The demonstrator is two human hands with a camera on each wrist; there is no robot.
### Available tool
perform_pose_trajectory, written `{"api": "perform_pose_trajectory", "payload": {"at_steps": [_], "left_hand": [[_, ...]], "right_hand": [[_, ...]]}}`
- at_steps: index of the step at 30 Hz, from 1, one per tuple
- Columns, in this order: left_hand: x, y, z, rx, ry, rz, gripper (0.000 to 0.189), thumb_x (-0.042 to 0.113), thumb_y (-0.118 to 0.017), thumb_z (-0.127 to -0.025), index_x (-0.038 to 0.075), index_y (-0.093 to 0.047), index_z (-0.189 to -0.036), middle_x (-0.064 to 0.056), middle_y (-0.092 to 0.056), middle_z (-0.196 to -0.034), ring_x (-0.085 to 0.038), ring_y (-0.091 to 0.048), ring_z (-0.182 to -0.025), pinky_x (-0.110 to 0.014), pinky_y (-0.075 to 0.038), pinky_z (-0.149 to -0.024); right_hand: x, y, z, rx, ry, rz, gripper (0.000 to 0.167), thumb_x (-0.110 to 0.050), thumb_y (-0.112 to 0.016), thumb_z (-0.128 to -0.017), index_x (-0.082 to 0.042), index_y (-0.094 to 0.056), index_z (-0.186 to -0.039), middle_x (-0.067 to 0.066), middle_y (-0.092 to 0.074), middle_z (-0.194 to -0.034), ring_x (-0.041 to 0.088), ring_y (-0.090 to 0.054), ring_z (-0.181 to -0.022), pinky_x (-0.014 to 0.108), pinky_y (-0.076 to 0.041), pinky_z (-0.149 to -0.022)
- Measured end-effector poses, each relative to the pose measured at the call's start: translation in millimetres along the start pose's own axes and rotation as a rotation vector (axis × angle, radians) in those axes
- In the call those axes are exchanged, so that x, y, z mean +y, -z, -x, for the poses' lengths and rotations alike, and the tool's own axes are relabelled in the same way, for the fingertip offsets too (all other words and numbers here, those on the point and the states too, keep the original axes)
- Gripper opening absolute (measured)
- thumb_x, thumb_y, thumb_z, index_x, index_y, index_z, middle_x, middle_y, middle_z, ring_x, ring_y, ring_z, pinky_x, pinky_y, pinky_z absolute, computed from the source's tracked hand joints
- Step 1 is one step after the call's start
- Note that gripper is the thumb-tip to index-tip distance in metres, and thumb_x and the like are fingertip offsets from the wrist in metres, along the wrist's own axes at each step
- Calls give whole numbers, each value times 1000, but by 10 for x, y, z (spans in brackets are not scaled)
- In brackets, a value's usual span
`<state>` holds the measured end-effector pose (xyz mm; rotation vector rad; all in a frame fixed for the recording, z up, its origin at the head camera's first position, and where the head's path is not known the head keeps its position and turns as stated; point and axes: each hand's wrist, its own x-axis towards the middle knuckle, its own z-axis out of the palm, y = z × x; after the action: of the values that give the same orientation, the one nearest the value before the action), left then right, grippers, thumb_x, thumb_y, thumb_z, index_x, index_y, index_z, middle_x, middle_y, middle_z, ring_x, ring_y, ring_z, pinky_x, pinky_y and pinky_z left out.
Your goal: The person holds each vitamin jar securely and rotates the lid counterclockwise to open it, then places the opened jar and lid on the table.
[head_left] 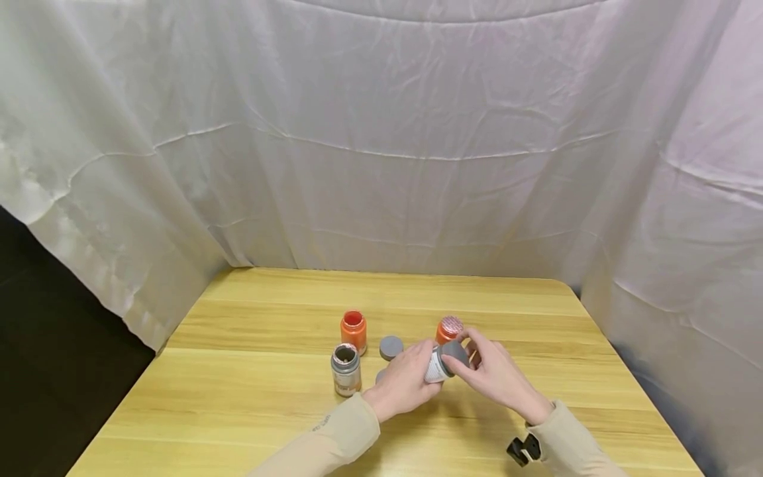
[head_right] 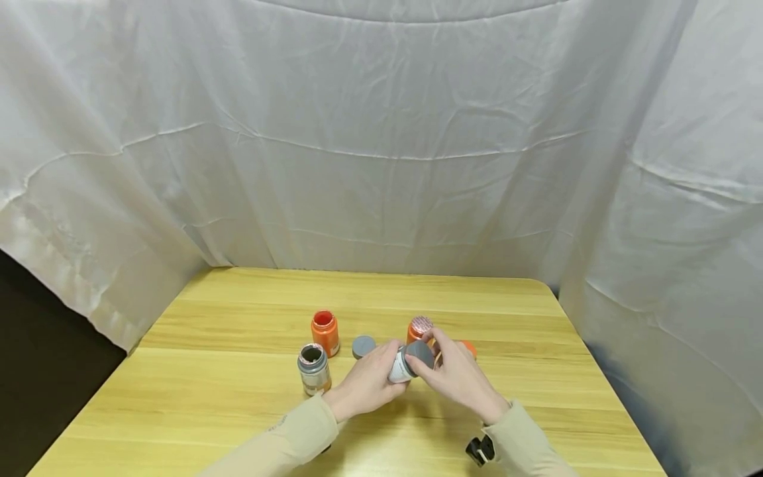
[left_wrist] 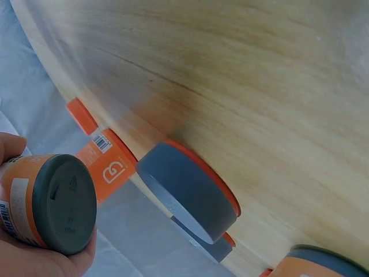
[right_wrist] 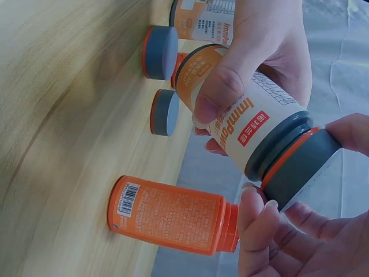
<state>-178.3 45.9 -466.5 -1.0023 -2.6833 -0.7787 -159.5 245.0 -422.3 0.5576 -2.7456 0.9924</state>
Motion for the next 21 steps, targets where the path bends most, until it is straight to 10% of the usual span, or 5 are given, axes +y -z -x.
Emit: {"api": "perform_pose_trajectory", "payload": {"at_steps": [21], "left_hand": [[-14,-27,-20,-12,15,2,50,22,-78,-84,11,-51,-125,2,-65,-106,-6,-58,-91,-18,-49,-78]], "right_hand": [[100,54,21,-58,132,-103,44,-17,-79,-86,-10,-57,-124,9,-69,-106,-1,-56,-66,23,-52,-58]]}}
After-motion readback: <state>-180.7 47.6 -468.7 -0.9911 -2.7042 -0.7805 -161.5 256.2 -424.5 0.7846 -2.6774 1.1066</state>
